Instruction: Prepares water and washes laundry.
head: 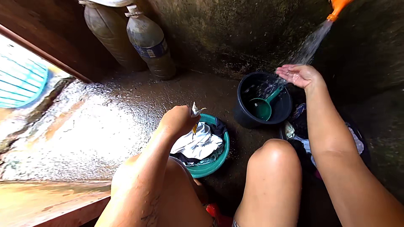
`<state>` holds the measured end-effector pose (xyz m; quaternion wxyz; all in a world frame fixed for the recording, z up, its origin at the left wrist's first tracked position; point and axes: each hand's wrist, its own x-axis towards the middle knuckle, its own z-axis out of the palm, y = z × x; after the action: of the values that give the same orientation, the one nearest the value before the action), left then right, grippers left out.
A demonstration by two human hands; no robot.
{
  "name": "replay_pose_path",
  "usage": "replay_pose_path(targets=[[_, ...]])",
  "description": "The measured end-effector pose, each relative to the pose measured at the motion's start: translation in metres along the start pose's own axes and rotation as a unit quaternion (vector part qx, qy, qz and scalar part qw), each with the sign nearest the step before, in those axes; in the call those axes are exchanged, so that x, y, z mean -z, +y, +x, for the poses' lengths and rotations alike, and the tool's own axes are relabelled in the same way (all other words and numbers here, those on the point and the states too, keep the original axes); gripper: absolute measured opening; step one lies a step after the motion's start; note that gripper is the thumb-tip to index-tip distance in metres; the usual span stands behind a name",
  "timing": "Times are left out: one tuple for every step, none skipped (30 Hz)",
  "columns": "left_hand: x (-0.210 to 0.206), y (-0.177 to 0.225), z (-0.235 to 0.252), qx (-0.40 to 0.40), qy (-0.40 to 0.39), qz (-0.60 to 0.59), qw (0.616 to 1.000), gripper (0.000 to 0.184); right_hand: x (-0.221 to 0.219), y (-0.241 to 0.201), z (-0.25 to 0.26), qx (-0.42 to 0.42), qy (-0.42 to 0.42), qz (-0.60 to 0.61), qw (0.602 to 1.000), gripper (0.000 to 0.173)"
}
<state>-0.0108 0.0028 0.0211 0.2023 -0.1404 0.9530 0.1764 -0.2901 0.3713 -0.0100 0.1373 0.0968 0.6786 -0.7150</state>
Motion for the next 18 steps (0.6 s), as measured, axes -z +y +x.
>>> replay_pose_path(targets=[[0.0, 0.0, 0.0, -0.002, 0.001, -0.001, 1.0, 0.043, 0.0, 0.0, 0.001, 0.001, 0.005, -0.013, 1.0, 0.028], [0.0, 0.0, 0.0, -0.004, 0.001, -0.002, 1.0, 0.043, -0.001, 0.002, 0.003, 0.011, 0.035, -0.021, 0.999, 0.029], [-0.001, 0.001, 0.0, -0.003, 0.0, -0.002, 1.0, 0.043, 0.0, 0.006, 0.005, 0.026, 0.063, -0.019, 0.998, 0.034], [-0.001, 0.001, 0.0, -0.002, -0.001, 0.0, 1.0, 0.043, 0.001, 0.009, 0.006, 0.041, 0.061, -0.007, 0.997, 0.037], [0.0, 0.002, -0.001, 0.0, -0.002, 0.001, 1.0, 0.043, 0.002, 0.011, 0.006, 0.048, 0.028, 0.01, 0.998, 0.035], [0.0, 0.002, -0.001, 0.002, -0.001, 0.004, 1.0, 0.043, 0.002, 0.014, 0.007, 0.053, -0.007, 0.02, 0.998, 0.031], [-0.001, 0.002, -0.001, 0.001, 0.005, 0.004, 1.0, 0.042, 0.0, 0.019, 0.009, 0.059, -0.026, 0.003, 0.998, 0.029], [-0.004, 0.0, -0.002, -0.003, 0.019, 0.002, 1.0, 0.042, -0.001, 0.028, 0.013, 0.073, -0.019, -0.044, 0.996, 0.029], [-0.008, -0.002, -0.002, -0.011, 0.042, -0.003, 0.999, 0.041, -0.003, 0.041, 0.018, 0.09, 0.001, -0.131, 0.987, 0.032], [-0.01, -0.004, -0.002, -0.015, 0.052, -0.004, 0.999, 0.04, -0.003, 0.058, 0.025, 0.109, 0.02, -0.247, 0.963, 0.037], [-0.011, -0.005, -0.001, -0.013, 0.053, -0.002, 0.998, 0.04, -0.002, 0.077, 0.032, 0.125, 0.017, -0.379, 0.917, 0.047], [-0.01, -0.004, 0.0, -0.01, 0.05, 0.002, 0.999, 0.04, 0.001, 0.097, 0.036, 0.134, -0.013, -0.509, 0.85, 0.059], [-0.009, -0.003, -0.001, -0.004, 0.045, 0.005, 0.999, 0.039, 0.004, 0.117, 0.039, 0.133, -0.054, -0.624, 0.768, 0.072], [-0.007, -0.002, -0.002, 0.003, 0.038, 0.008, 0.999, 0.04, 0.008, 0.137, 0.041, 0.13, -0.087, -0.707, 0.69, 0.083], [-0.006, -0.001, -0.003, 0.007, 0.032, 0.009, 0.999, 0.04, 0.012, 0.157, 0.043, 0.127, -0.098, -0.767, 0.621, 0.085], [-0.005, 0.0, -0.004, 0.008, 0.027, 0.01, 1.0, 0.04, 0.013, 0.171, 0.042, 0.1, -0.1, -0.807, 0.574, 0.077], [-0.005, -0.001, -0.004, 0.006, 0.026, 0.009, 1.0, 0.04, 0.01, 0.177, 0.038, 0.065, -0.099, -0.831, 0.543, 0.066], [-0.005, -0.001, -0.004, 0.003, 0.025, 0.006, 1.0, 0.04, 0.004, 0.175, 0.031, 0.016, -0.1, -0.841, 0.532, 0.055]])
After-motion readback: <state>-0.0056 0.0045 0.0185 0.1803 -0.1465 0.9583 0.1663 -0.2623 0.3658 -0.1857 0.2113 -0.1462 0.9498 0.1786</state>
